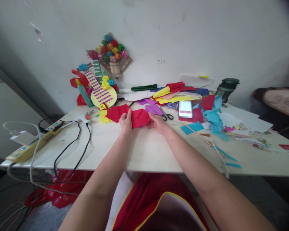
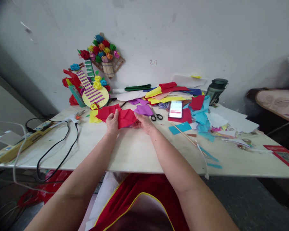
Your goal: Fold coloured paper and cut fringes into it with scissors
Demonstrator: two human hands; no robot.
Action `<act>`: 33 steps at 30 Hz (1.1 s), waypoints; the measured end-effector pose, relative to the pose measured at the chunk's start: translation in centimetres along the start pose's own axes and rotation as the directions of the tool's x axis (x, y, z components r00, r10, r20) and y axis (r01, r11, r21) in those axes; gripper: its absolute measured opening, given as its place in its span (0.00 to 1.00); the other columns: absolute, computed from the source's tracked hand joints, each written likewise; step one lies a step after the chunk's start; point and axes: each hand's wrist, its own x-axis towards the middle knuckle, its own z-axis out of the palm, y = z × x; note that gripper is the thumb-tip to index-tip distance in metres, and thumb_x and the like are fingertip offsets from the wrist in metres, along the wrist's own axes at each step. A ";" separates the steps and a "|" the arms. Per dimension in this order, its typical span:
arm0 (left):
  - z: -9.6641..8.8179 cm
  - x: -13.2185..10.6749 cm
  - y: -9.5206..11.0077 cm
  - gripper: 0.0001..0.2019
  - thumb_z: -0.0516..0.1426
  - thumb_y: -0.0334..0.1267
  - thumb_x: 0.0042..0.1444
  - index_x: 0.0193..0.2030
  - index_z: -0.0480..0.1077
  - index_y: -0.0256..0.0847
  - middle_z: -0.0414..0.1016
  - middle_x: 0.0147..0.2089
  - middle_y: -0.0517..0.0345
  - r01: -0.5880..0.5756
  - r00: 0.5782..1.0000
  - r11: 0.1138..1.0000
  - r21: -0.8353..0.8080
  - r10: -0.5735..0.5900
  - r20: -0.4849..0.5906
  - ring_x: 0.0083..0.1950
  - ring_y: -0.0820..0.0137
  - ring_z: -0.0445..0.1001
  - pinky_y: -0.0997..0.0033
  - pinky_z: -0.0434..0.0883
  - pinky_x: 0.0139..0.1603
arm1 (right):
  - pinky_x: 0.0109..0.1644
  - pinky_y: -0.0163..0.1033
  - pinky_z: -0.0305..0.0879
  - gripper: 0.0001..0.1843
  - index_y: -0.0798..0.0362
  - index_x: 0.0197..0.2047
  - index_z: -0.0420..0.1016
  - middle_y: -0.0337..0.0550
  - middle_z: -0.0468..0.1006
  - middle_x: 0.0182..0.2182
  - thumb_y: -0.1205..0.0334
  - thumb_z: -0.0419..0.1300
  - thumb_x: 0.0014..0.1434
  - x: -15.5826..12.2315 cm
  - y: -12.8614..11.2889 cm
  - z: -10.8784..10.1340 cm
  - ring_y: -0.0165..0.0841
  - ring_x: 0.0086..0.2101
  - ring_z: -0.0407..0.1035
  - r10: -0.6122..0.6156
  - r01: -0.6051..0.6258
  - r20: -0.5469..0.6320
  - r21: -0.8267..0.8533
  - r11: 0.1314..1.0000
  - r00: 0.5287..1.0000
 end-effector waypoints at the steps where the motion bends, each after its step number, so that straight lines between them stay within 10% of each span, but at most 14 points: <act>1: 0.0 0.1 -0.1 0.24 0.58 0.54 0.47 0.19 0.49 0.41 0.47 0.18 0.68 -0.002 0.998 0.999 -0.036 0.000 -0.058 0.20 0.79 0.49 0.78 0.51 0.20 | 0.31 0.39 0.71 0.22 0.54 0.37 0.71 0.45 0.78 0.28 0.41 0.56 0.54 -0.1 -0.2 0.2 0.34 0.28 0.73 0.089 -0.096 0.066 0.118 0.988 0.994; 5: 0.3 0.2 -0.5 0.24 0.56 0.56 0.47 0.19 0.51 0.41 0.48 0.18 0.68 -0.004 0.982 0.996 -0.087 -0.012 -0.188 0.20 0.80 0.50 0.78 0.52 0.21 | 0.30 0.35 0.72 0.15 0.56 0.36 0.70 0.43 0.79 0.27 0.55 0.66 0.48 -0.4 -0.6 1.5 0.30 0.26 0.73 0.276 -0.355 0.254 0.356 0.865 0.927; 9: 1.2 -0.4 -0.7 0.20 0.58 0.54 0.47 0.20 0.58 0.40 0.55 0.18 0.68 0.037 0.984 0.991 -0.128 -0.059 -0.169 0.22 0.79 0.57 0.78 0.56 0.23 | 0.22 0.31 0.67 0.09 0.57 0.32 0.71 0.42 0.78 0.22 0.60 0.64 0.50 -0.2 -0.4 2.5 0.28 0.21 0.70 0.319 -0.332 0.091 0.297 0.895 0.943; 14: 1.1 -0.8 0.3 0.15 0.64 0.45 0.38 0.27 0.66 0.39 0.67 0.23 0.65 0.246 0.969 0.923 -0.297 -0.226 0.101 0.26 0.76 0.68 0.77 0.62 0.27 | 0.18 0.29 0.61 0.06 0.58 0.28 0.71 0.40 0.75 0.16 0.64 0.61 0.52 0.1 -0.6 1.3 0.28 0.17 0.68 0.318 -0.300 -0.043 0.228 0.926 0.947; 21: -1.2 -0.4 1.7 0.15 0.66 0.44 0.38 0.26 0.70 0.35 0.72 0.25 0.57 0.402 0.763 0.915 -0.031 -0.317 0.563 0.26 0.73 0.70 0.74 0.65 0.28 | 0.17 0.32 0.59 0.11 0.56 0.19 0.67 0.39 0.71 0.12 0.62 0.64 0.46 -0.6 -1.3 -0.8 0.28 0.13 0.64 0.326 -0.334 0.141 0.031 0.942 0.935; 33: -1.4 -0.2 0.8 0.17 0.63 0.47 0.43 0.21 0.63 0.37 0.57 0.16 0.66 0.218 0.722 0.963 0.156 -0.267 0.638 0.16 0.81 0.53 0.77 0.47 0.17 | 0.24 0.33 0.60 0.12 0.55 0.25 0.72 0.38 0.73 0.20 0.55 0.64 0.46 0.5 0.7 -0.9 0.27 0.20 0.64 0.157 -0.156 -0.157 0.020 0.988 0.975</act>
